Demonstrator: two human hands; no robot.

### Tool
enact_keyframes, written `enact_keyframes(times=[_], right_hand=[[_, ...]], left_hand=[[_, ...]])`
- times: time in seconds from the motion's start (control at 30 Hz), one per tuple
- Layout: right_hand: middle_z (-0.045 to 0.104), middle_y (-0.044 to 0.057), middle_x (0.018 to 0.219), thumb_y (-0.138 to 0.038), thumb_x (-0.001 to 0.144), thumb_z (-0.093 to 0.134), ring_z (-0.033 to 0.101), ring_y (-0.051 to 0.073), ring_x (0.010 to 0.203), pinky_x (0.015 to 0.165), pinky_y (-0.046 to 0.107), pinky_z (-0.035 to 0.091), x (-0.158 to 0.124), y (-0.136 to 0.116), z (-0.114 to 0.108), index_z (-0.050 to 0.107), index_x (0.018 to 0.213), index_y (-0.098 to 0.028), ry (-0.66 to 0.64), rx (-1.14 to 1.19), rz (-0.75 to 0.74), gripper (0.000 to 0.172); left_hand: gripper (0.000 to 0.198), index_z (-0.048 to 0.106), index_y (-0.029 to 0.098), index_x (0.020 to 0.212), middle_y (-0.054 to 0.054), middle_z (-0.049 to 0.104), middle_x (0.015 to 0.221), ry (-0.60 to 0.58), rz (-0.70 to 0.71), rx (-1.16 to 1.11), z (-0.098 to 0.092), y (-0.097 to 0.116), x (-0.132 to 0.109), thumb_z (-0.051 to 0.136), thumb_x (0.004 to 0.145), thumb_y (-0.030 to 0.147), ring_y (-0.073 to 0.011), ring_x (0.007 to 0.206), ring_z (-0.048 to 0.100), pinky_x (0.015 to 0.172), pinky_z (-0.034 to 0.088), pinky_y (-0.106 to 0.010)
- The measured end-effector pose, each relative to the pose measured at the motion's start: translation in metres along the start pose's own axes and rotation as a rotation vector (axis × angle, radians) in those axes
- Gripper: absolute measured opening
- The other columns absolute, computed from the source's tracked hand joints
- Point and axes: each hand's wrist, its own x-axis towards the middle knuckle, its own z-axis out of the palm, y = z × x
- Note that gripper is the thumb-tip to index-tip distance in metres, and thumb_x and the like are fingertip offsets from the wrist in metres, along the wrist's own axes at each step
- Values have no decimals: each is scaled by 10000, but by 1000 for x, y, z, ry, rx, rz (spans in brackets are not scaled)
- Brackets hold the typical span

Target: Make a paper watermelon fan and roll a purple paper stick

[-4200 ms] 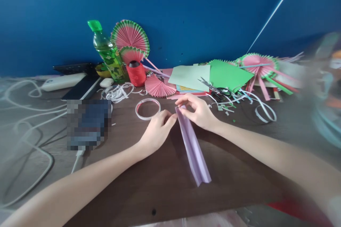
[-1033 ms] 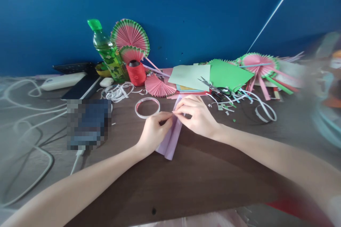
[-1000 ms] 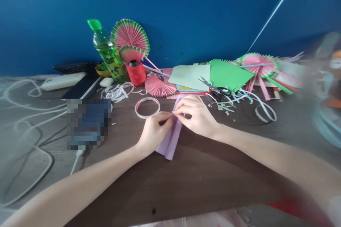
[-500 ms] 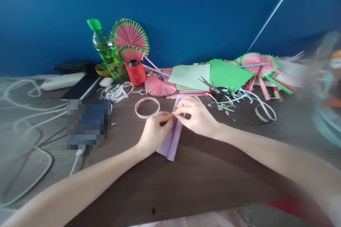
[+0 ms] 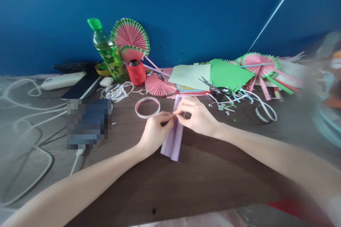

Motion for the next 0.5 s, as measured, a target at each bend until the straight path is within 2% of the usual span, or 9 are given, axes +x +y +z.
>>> enact_keyframes(times=[0.27,0.37,0.5], right_hand=[[552,18,701,-97,746,535,514,136,683,674,294,421,3,7,-6,601,669,-167,115,123,123,123],[565,11,707,-121,736,540,530,133,691,672,286,421,9,18,-14,601,648,-171,187,151,238,118],[620,16,720,-184,703,564,548,142,670,636,294,421,18,47,-31,615,649,-174,301,154,454,75]], left_hand=[[232,717,179,882,-34,694,942,12,-18,-14,1,-1,2,507,786,205,-167,873,626,800,486,-259],[236,717,183,879,-29,700,935,13,-27,8,-1,-1,2,505,776,194,-174,875,628,802,487,-266],[230,717,182,846,-30,706,915,19,-34,35,-2,-1,3,500,776,205,-186,871,631,794,490,-283]])
